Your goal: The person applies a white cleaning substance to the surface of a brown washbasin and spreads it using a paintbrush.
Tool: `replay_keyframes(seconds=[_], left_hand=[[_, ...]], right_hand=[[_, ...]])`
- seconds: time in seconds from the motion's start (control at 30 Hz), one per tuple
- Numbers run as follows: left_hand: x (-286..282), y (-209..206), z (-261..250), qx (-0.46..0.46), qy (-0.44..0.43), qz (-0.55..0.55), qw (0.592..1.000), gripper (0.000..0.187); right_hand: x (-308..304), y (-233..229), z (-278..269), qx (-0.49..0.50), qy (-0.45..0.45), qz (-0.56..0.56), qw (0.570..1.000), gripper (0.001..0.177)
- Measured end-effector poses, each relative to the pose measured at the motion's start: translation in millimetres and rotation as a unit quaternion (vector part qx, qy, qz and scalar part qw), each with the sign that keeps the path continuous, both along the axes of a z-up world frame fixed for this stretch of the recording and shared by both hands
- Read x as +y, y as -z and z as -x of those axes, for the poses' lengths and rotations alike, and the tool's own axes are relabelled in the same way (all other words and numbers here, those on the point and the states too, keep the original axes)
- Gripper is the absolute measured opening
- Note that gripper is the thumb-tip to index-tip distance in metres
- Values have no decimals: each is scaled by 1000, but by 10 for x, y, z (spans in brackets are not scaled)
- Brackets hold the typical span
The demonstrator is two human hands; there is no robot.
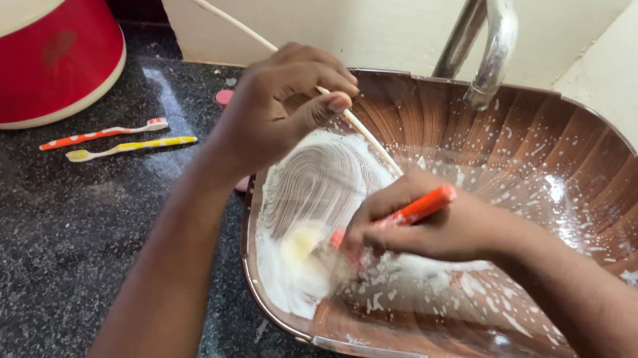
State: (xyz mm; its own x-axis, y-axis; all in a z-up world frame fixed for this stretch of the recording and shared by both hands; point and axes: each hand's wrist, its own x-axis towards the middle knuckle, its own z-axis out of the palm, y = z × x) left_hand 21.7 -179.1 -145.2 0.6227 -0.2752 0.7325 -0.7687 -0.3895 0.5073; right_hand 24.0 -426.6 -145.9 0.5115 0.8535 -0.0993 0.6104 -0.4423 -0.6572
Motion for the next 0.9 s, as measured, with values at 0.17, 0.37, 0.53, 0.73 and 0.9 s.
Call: replay_keyframes(seconds=[0.17, 0.37, 0.53, 0.73, 0.9], left_hand=[[-42, 58, 10, -12, 25, 43, 999, 32], [31, 94, 138, -19, 10, 74, 997, 41], [53, 188, 170, -41, -17, 80, 996, 56], [209, 299, 109, -146, -98, 221, 959, 61], [502, 299, 79, -156, -216, 149, 952, 47]], right_hand=[[214, 152, -89, -277, -28, -167, 946, 27], [84, 86, 38, 88, -39, -113, 989, 23], [231, 222, -102, -258, 32, -130, 957, 22], [291, 221, 4, -229, -7, -173, 958, 20], [343, 189, -19, -200, 44, -76, 976, 21]])
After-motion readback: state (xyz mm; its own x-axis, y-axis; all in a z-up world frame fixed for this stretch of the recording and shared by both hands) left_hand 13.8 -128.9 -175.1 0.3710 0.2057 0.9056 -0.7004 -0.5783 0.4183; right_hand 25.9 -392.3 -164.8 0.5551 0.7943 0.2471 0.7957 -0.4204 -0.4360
